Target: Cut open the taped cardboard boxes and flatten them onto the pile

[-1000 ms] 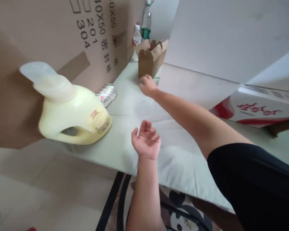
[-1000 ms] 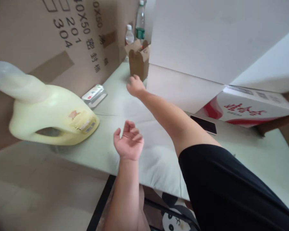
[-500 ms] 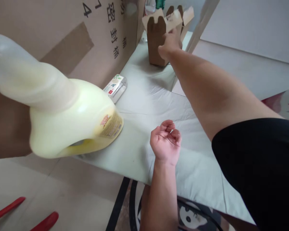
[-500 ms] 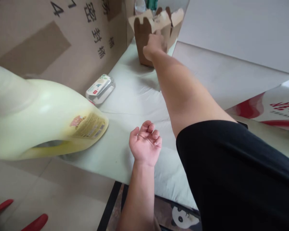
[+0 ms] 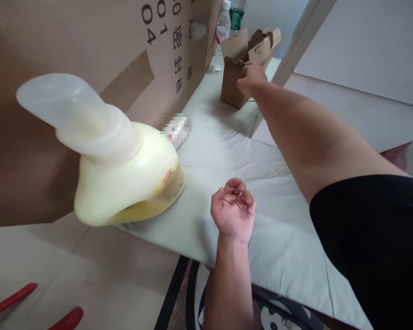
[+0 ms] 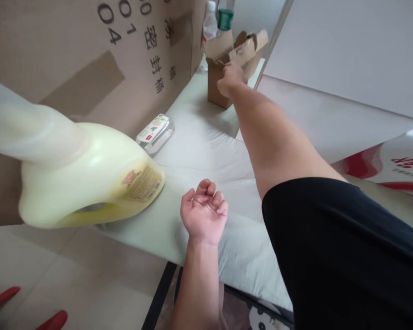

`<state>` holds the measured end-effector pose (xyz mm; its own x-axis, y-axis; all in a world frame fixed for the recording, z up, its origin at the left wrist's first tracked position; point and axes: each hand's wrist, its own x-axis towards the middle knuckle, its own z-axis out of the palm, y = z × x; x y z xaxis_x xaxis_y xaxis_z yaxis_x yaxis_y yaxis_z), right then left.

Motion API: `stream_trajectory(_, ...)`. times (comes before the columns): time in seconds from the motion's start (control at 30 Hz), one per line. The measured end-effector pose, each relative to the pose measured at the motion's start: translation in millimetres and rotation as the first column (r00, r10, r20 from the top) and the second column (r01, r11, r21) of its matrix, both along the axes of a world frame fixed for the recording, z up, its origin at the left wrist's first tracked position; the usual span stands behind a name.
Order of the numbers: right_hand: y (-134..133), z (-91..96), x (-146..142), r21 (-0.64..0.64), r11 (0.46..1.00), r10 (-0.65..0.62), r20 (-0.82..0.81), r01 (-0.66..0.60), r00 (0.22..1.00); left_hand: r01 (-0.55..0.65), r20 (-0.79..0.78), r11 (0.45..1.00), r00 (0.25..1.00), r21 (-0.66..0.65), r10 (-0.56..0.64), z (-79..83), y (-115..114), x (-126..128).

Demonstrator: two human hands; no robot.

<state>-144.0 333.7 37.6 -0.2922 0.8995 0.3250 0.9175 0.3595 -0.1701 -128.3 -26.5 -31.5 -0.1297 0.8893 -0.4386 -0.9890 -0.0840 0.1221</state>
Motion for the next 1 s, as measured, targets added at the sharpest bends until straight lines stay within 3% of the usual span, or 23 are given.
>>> stream_trajectory(0.23, -20, 0.0, 4, -0.143, 0.986, -0.088, -0.011, 0.086, 0.996, -0.001, -0.067, 1.000, 0.998, -0.009, 0.000, 0.4, 0, -3)
stream_trajectory(0.4, -39, 1.8, -1, -0.166, 0.984, -0.069, -0.069, 0.056, 0.995, -0.018, -0.182, 1.000, 0.983, -0.002, 0.017, 2.9, -3, -6)
stream_trajectory(0.5, -72, -4.2, 0, -0.128, 0.992, -0.008, -0.109, -0.006, 0.994, -0.112, -0.290, 0.993, 0.953, -0.045, 0.094, 3.4, -3, -7)
stream_trajectory(0.57, -107, -8.0, 11, -0.078, 0.990, 0.111, -0.125, -0.121, 0.986, -0.232, -0.394, 0.967, 0.903, -0.106, 0.173, 2.1, -2, -7)
stream_trajectory(0.67, -176, -11.1, 46, 0.047, 0.943, 0.334, -0.100, -0.331, 0.937, -0.488, -0.578, 0.854, 0.755, -0.182, 0.308, -0.5, -2, -7)
stream_trajectory(0.73, -224, -13.7, 82, 0.056, 0.940, 0.342, -0.117, -0.337, 0.933, -0.621, -0.656, 0.767, 0.648, -0.160, 0.388, -0.7, -5, -8)
stream_trajectory(0.8, -267, -19.6, 123, 0.028, 0.961, 0.276, -0.143, -0.275, 0.951, -0.692, -0.695, 0.714, 0.566, -0.107, 0.444, 0.7, -11, -8)
stream_trajectory(0.9, -317, -33.8, 191, 0.025, 0.993, 0.116, -0.239, -0.113, 0.964, -0.709, -0.732, 0.702, 0.513, -0.066, 0.448, 3.3, -20, -2)
stream_trajectory(1.0, -354, -43.2, 254, 0.070, 0.991, -0.069, -0.433, 0.110, 0.899, -0.613, -0.738, 0.789, 0.550, -0.038, 0.391, 4.2, -22, 14)
